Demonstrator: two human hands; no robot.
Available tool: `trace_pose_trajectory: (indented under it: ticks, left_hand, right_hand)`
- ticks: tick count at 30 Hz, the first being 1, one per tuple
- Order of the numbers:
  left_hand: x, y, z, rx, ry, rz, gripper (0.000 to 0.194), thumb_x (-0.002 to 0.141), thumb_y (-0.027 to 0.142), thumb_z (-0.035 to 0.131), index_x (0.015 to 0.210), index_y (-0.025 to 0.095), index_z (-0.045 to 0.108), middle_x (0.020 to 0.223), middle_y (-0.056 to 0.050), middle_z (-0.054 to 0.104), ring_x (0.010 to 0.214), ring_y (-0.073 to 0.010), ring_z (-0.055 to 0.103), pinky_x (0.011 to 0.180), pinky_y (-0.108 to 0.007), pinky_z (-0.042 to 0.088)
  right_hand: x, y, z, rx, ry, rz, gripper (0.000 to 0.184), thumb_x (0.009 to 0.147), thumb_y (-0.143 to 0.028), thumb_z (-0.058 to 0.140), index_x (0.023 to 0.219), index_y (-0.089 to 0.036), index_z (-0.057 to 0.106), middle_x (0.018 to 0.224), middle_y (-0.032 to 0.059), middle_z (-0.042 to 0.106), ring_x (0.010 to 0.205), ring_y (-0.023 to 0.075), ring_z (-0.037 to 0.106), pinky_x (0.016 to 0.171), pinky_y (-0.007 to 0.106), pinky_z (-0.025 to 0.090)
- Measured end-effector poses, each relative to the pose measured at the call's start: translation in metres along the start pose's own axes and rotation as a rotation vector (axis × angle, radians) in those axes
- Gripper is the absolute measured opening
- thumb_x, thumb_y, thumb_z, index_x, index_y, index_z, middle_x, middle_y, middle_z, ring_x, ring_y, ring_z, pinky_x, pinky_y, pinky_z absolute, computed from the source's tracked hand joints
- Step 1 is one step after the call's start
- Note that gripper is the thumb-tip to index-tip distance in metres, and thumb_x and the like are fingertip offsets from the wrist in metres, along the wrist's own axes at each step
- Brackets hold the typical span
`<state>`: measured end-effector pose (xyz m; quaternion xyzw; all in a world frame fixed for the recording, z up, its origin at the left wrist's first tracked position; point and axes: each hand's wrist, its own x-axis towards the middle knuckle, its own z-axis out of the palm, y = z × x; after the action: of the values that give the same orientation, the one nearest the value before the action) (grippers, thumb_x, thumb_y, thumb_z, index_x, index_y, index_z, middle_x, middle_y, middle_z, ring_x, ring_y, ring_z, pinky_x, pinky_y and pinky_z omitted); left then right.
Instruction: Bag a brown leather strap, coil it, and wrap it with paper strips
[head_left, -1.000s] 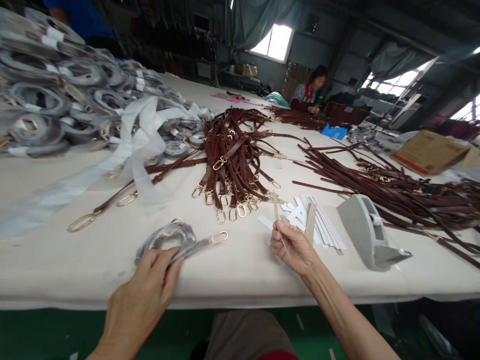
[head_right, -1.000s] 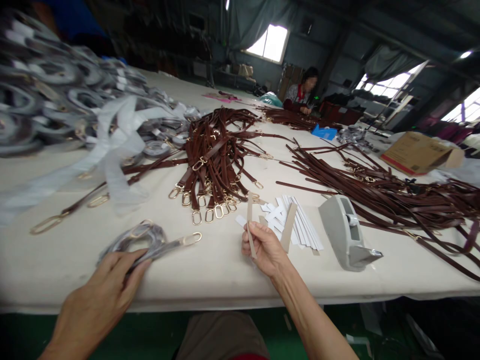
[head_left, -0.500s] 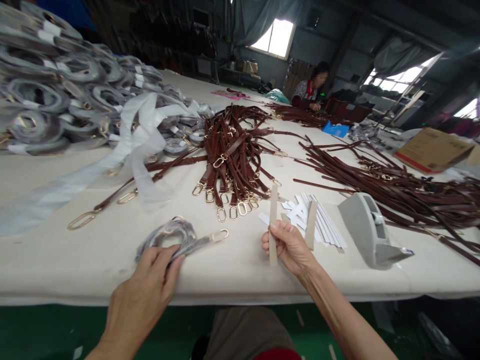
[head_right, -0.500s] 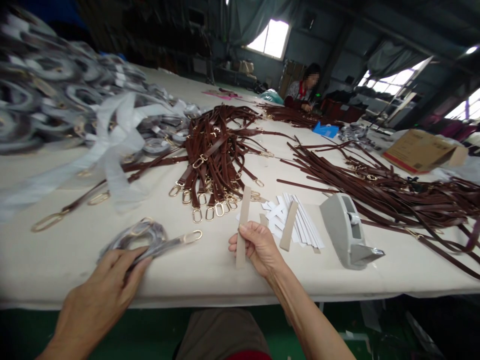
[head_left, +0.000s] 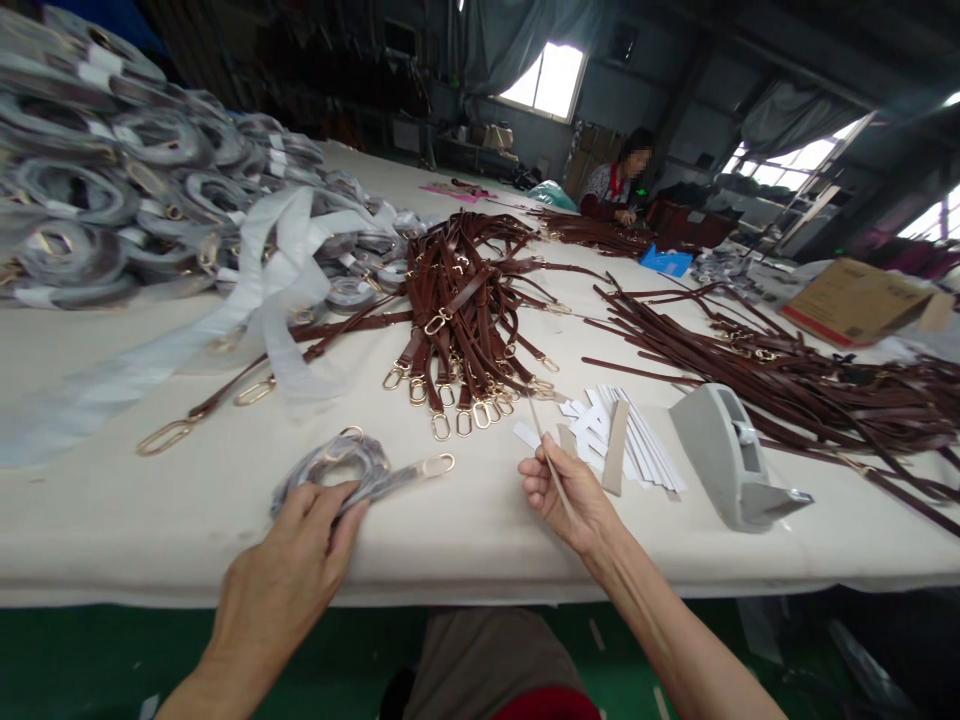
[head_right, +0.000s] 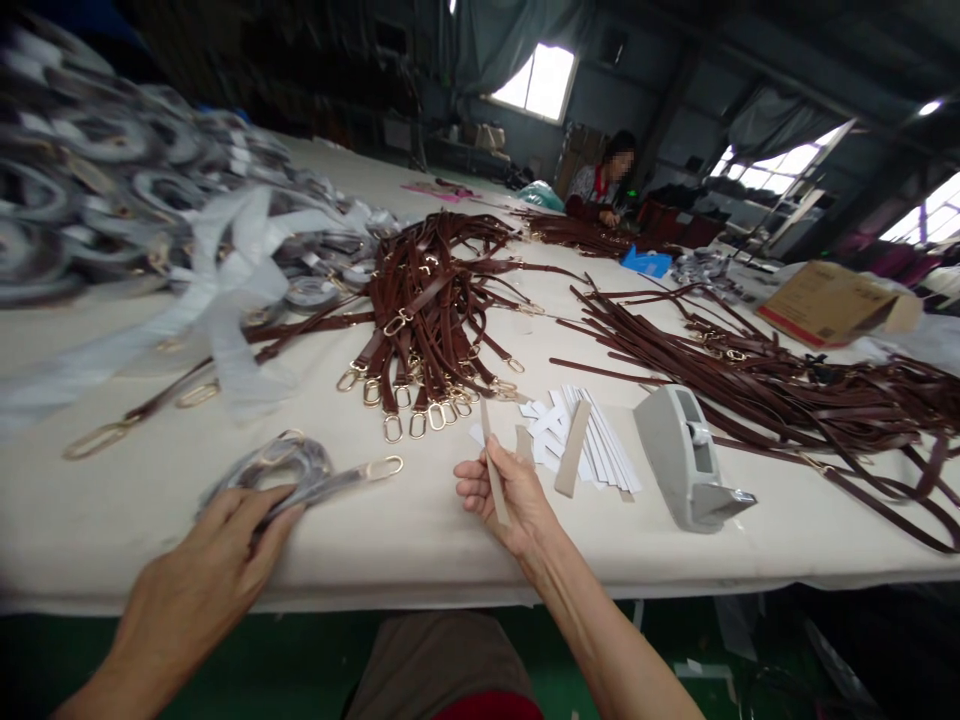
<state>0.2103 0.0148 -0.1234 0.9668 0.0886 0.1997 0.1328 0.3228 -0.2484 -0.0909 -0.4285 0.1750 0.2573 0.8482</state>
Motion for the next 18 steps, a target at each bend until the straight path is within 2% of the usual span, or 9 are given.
trace_pose_trajectory:
  ticks: [3,5,9,13,15,18]
  left_hand:
    - [0.002,0.003,-0.006,0.032,-0.052,-0.028,0.040,0.102,0.043,0.033,0.124,0.020,0.057,0.118,-0.010,0.068,0.078,-0.0261,0.069,0.052,-0.032,0.045]
    - [0.001,0.008,-0.013,-0.104,-0.070,-0.125,0.036,0.099,0.044,0.040,0.126,0.023,0.054,0.121,-0.008,0.069,0.071,-0.0229,0.070,0.059,-0.032,0.050]
    - [-0.006,0.022,-0.030,-0.564,-0.097,-0.401,0.034,0.091,0.052,0.055,0.112,0.026,0.056,0.094,-0.001,0.072,0.048,-0.0150,0.062,0.054,-0.028,0.049]
    - [-0.016,0.036,-0.044,-0.982,-0.067,-0.572,0.031,0.085,0.051,0.063,0.100,0.023,0.059,0.052,0.006,0.060,0.042,-0.0136,0.055,0.044,-0.020,0.041]
    - [-0.023,0.043,-0.050,-1.072,-0.055,-0.637,0.032,0.085,0.048,0.063,0.101,0.021,0.063,0.045,0.005,0.058,0.043,-0.0135,0.054,0.044,-0.018,0.040]
    - [-0.035,0.055,-0.056,-1.160,-0.067,-0.719,0.033,0.086,0.045,0.064,0.104,0.018,0.068,0.050,0.001,0.065,0.049,-0.0138,0.059,0.049,-0.018,0.042]
  right_hand:
    - [-0.003,0.008,0.004,0.018,-0.030,0.005,0.030,0.081,-0.037,0.082,0.072,-0.014,0.064,0.063,0.0055,0.074,0.045,0.0132,0.064,0.040,0.019,0.051]
    - [-0.007,0.015,0.010,0.037,-0.064,-0.005,0.034,0.073,-0.039,0.088,0.072,-0.014,0.065,0.065,0.0044,0.073,0.046,0.0124,0.062,0.041,0.019,0.050]
    - [-0.016,0.028,0.024,0.103,-0.125,-0.009,0.037,0.064,-0.038,0.093,0.074,-0.015,0.066,0.065,-0.0007,0.068,0.051,0.0097,0.057,0.041,0.018,0.044]
    - [-0.023,0.043,0.035,0.209,-0.142,0.051,0.033,0.064,-0.030,0.094,0.076,-0.017,0.066,0.063,-0.0047,0.061,0.050,0.0077,0.051,0.041,0.017,0.041]
    - [-0.027,0.051,0.040,0.199,-0.190,0.060,0.031,0.067,-0.030,0.092,0.077,-0.017,0.066,0.060,-0.0057,0.058,0.048,0.0063,0.047,0.039,0.016,0.037]
    - [-0.032,0.061,0.047,0.092,-0.309,0.001,0.025,0.079,-0.033,0.083,0.077,-0.018,0.063,0.056,-0.0066,0.052,0.045,0.0054,0.041,0.040,0.015,0.035]
